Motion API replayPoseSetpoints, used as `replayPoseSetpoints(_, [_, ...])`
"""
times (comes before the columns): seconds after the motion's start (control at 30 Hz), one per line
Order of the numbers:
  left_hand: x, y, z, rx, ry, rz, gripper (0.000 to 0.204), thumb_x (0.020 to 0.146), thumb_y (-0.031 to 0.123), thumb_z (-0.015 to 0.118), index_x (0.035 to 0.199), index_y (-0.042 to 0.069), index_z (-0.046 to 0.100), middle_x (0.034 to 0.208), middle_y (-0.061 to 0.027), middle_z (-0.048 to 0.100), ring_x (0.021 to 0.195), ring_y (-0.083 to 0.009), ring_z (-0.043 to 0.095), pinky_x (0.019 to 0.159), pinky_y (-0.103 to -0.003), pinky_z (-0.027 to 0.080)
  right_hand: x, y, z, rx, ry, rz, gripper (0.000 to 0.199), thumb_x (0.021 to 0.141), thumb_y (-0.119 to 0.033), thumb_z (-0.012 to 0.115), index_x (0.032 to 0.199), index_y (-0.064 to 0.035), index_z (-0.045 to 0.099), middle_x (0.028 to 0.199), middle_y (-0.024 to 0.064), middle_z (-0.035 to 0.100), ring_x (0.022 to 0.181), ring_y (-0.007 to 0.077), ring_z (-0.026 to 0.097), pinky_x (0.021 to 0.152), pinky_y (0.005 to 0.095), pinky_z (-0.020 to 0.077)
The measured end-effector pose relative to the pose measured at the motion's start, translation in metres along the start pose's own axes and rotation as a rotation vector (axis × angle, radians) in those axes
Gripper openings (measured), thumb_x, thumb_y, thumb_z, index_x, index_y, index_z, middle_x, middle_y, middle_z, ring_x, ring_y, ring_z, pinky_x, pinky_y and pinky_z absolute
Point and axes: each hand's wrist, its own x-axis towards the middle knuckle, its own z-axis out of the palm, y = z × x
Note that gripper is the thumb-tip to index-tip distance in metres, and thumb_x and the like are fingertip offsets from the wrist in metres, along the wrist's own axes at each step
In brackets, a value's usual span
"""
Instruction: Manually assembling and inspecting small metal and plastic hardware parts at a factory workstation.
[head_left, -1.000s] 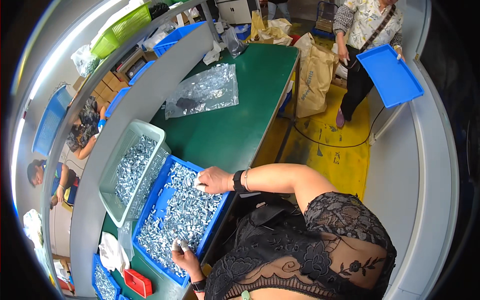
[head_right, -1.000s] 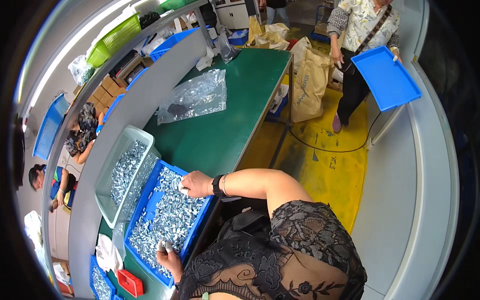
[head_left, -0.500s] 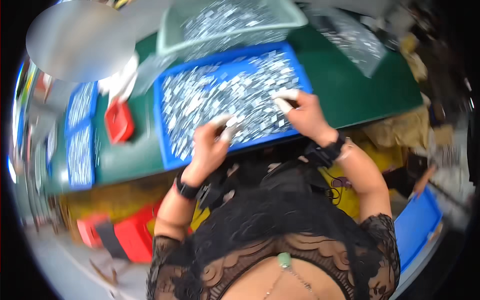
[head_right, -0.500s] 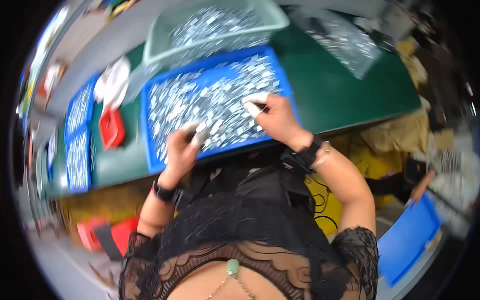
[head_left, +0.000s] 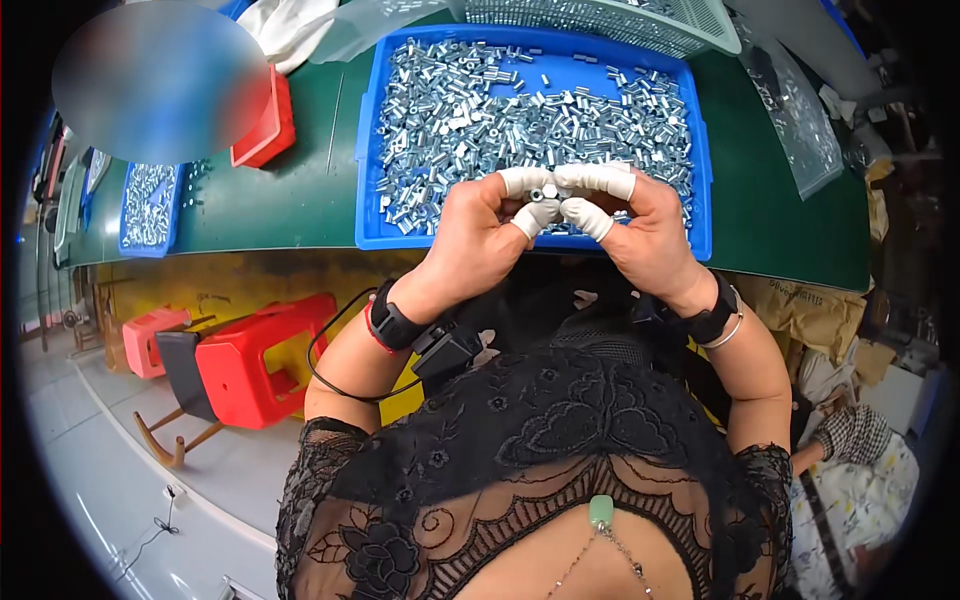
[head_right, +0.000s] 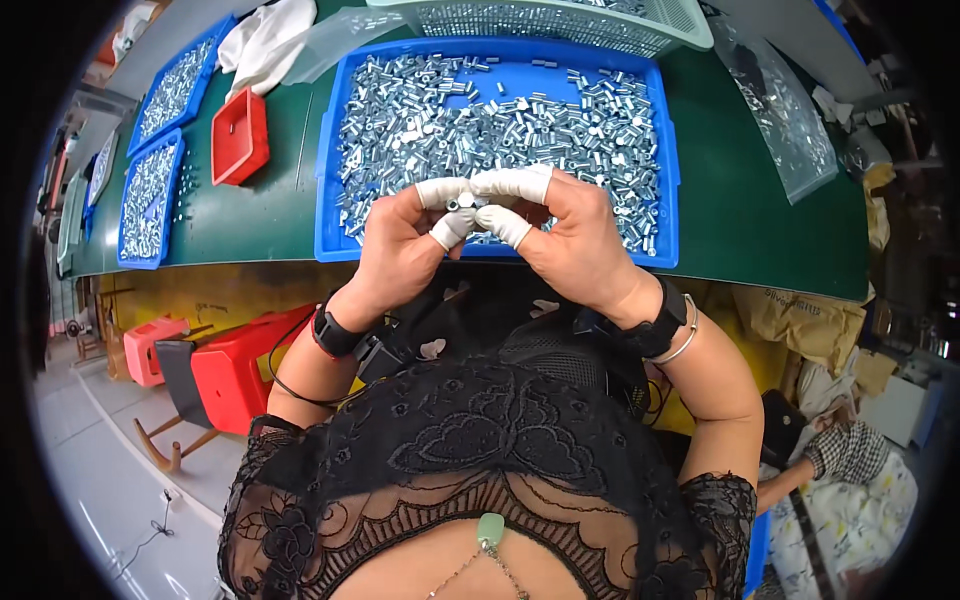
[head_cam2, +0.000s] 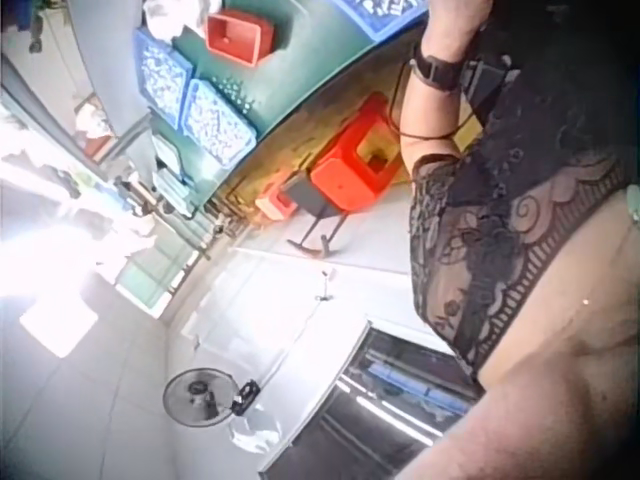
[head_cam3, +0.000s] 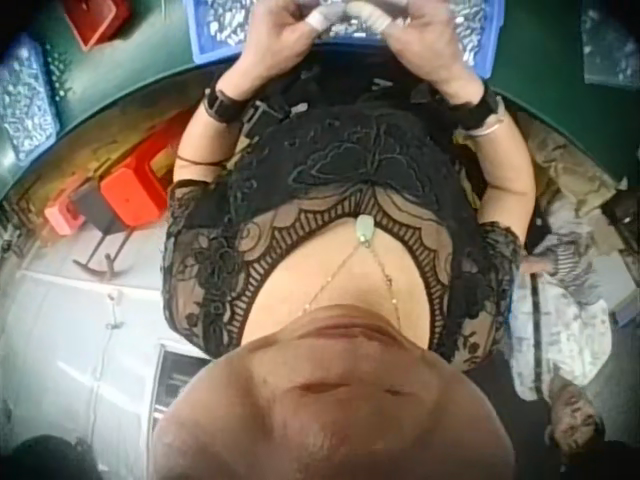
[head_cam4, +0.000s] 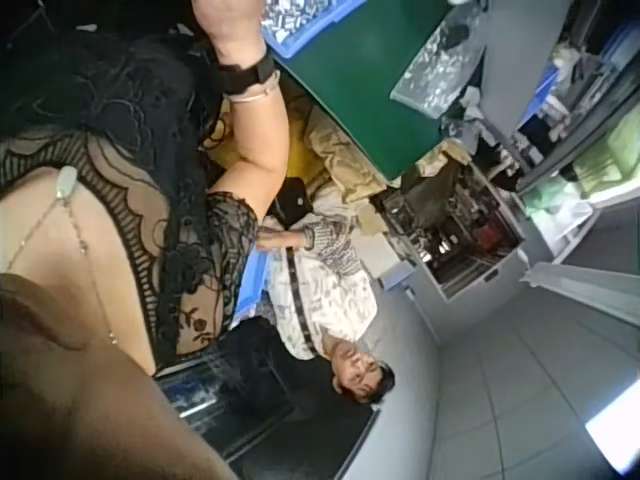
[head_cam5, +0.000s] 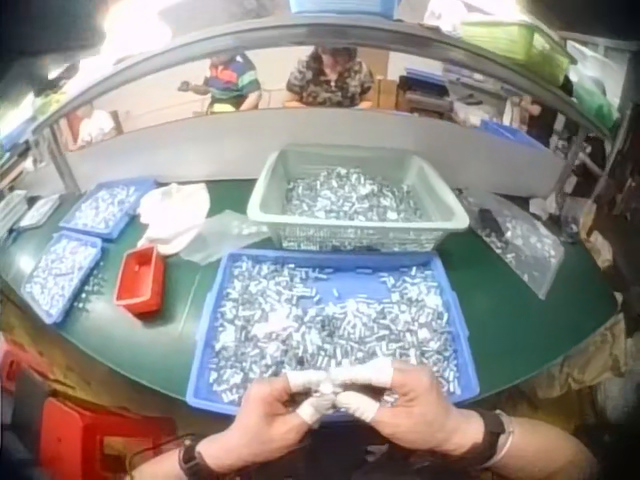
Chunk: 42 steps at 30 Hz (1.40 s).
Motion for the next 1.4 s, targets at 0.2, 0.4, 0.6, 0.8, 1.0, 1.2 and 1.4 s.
replayPoseSetpoints(0.2, [-0.002,-0.001,-0.008,0.175,0.008,-0.021,0.017,0.082,0.003,0.060,0.098,-0.002,0.062,0.072,-0.0012,0.062,0.057,-0.0048,0.054,0.052,-0.019,0.044,0.007,0.000,0.010,0.081,-0.039,0.145,0.022,0.081,-0.003,0.062,0.103,-0.0013,0.060,0.089,0.0032,0.063,0.080,0.0095,0.060,0.072,0.0231,0.0486])
replayPoseSetpoints(0.4, [-0.001,0.000,-0.010,0.336,0.019,-0.026,0.021,0.080,0.001,0.059,0.100,-0.002,0.063,0.072,-0.0033,0.064,0.059,-0.0055,0.057,0.053,-0.020,0.046,0.011,0.006,0.017,0.132,-0.004,0.280,0.017,0.081,-0.003,0.062,0.098,-0.0009,0.060,0.087,0.0037,0.063,0.079,0.0083,0.059,0.071,0.0222,0.0485])
replayPoseSetpoints(0.6, [0.002,0.001,-0.008,0.192,0.026,-0.107,0.022,0.080,0.003,0.060,0.101,-0.001,0.063,0.073,-0.0032,0.065,0.061,-0.0053,0.058,0.054,-0.020,0.046,0.014,0.011,0.019,0.259,0.036,0.300,0.016,0.083,-0.003,0.059,0.099,-0.0010,0.058,0.086,0.0046,0.063,0.076,0.0086,0.060,0.068,0.0220,0.0490])
replayPoseSetpoints(0.8, [0.009,0.003,-0.008,0.099,-0.006,-0.161,0.022,0.079,0.002,0.059,0.101,0.000,0.063,0.072,-0.0056,0.065,0.059,-0.0081,0.060,0.054,-0.022,0.046,0.013,0.017,0.017,0.398,0.072,0.391,0.016,0.085,-0.005,0.056,0.100,-0.0010,0.057,0.084,0.0047,0.062,0.075,0.0098,0.060,0.065,0.0221,0.0494])
replayPoseSetpoints(1.0, [0.014,-0.009,-0.010,0.571,0.029,0.221,0.023,0.072,-0.003,0.058,0.094,0.000,0.063,0.067,-0.0164,0.059,0.052,-0.0238,0.057,0.049,-0.032,0.042,0.018,0.018,0.018,0.352,-0.012,0.401,0.018,0.083,-0.007,0.059,0.100,-0.0010,0.058,0.082,0.0036,0.062,0.072,0.0076,0.058,0.064,0.0216,0.0475])
replayPoseSetpoints(1.2, [0.020,-0.003,-0.006,0.607,-0.073,0.084,0.021,0.072,-0.004,0.059,0.092,0.000,0.064,0.066,-0.0161,0.059,0.055,-0.0286,0.056,0.050,-0.034,0.042,0.013,0.026,0.008,0.099,0.004,0.290,0.018,0.081,-0.008,0.062,0.097,0.0002,0.059,0.080,0.0043,0.063,0.072,0.0074,0.058,0.063,0.0216,0.0476])
replayPoseSetpoints(1.4, [0.019,-0.003,-0.002,0.693,-0.106,0.154,0.021,0.072,-0.003,0.060,0.093,0.001,0.064,0.065,-0.0146,0.058,0.052,-0.0249,0.056,0.049,-0.032,0.041,0.012,0.032,0.004,0.332,-0.014,0.412,0.019,0.081,-0.008,0.062,0.097,0.0015,0.060,0.079,0.0061,0.064,0.074,0.0090,0.060,0.063,0.0219,0.0489])
